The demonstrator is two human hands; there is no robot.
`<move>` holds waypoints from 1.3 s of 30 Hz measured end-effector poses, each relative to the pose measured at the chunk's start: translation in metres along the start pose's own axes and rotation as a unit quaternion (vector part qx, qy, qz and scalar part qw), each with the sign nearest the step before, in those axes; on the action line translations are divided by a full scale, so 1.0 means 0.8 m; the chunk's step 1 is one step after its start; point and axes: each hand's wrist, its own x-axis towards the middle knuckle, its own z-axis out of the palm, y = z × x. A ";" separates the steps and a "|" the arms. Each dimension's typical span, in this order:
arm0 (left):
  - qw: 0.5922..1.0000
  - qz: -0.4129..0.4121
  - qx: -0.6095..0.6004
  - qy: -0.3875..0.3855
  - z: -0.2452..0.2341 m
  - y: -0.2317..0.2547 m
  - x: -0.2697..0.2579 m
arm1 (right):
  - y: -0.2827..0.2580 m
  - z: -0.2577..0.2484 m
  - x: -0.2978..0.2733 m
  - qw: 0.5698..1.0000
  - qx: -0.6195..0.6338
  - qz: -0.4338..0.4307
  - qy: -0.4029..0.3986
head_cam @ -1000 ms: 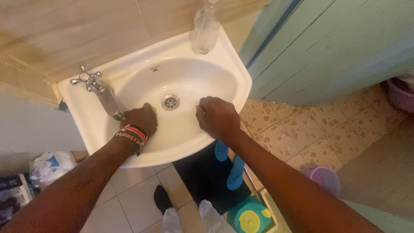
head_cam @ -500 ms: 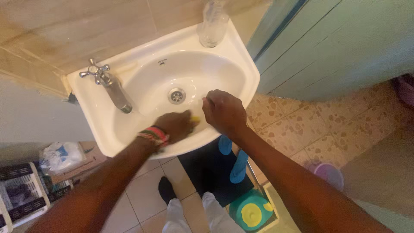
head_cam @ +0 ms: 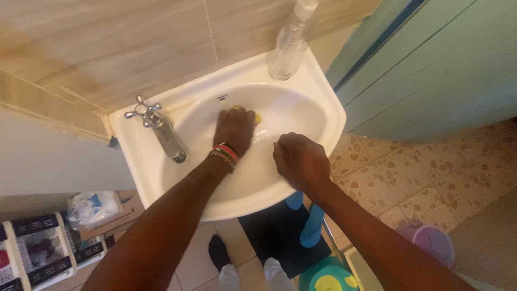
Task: The person scrubs a white bathroom sink with a yellow sponge, focusing on the basin, drain, and faucet area. They repeatedly rinse the sponge under running water and continue scrubbing different parts of the sink throughout the video.
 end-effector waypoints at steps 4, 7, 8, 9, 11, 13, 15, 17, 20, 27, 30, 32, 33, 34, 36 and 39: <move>0.989 -0.068 0.014 -0.132 -0.033 -0.021 -0.038 | -0.001 -0.001 0.001 1.000 -0.001 -0.018 -0.014; 0.971 -0.116 -0.006 -0.208 -0.054 -0.027 -0.055 | 0.000 -0.004 0.005 0.998 -0.020 -0.011 -0.059; 0.956 -0.136 -0.010 -0.261 -0.065 -0.029 -0.063 | -0.001 -0.001 0.003 0.999 -0.012 -0.023 -0.045; 0.937 -0.155 -0.013 -0.314 -0.076 -0.031 -0.071 | -0.001 0.002 0.004 0.999 -0.004 -0.034 -0.030; 0.933 -0.114 0.017 -0.340 -0.101 -0.032 -0.093 | 0.009 0.001 -0.001 0.998 -0.014 -0.066 -0.016; 0.933 -0.061 0.033 -0.354 -0.115 -0.032 -0.112 | 0.015 0.004 0.002 0.996 -0.023 -0.089 -0.019; 0.935 -0.103 0.015 -0.339 -0.109 -0.027 -0.116 | 0.014 0.007 -0.011 0.997 -0.022 -0.072 -0.026; 0.937 -0.187 -0.015 -0.294 -0.096 -0.029 -0.097 | 0.007 0.004 -0.005 0.998 -0.023 -0.059 -0.027; 0.948 -0.174 -0.044 -0.263 -0.082 -0.027 -0.077 | 0.007 0.005 -0.006 0.997 -0.022 -0.078 -0.012; 0.902 -0.090 -0.034 -0.420 -0.140 -0.010 -0.100 | 0.047 0.036 0.000 0.972 -0.110 -0.198 -0.066; 0.891 -0.191 -0.060 -0.406 -0.138 0.002 -0.087 | 0.044 0.070 0.020 0.964 -0.098 -0.024 -0.244; 0.904 -0.214 -0.059 -0.366 -0.126 0.002 -0.077 | 0.039 0.097 0.032 0.957 -0.072 -0.031 -0.278; 0.914 -0.218 -0.058 -0.338 -0.117 -0.002 -0.072 | 0.039 0.113 0.038 0.958 -0.049 -0.042 -0.279; 0.921 -0.224 -0.054 -0.313 -0.111 -0.007 -0.070 | 0.040 0.128 0.045 0.958 -0.021 -0.056 -0.281; 0.931 -0.232 -0.054 -0.275 -0.098 -0.010 -0.062 | 0.047 0.150 0.058 0.955 0.040 -0.032 -0.293; 0.909 -0.222 -0.062 -0.347 -0.104 -0.007 -0.077 | 0.053 0.167 0.063 0.944 0.063 -0.004 -0.324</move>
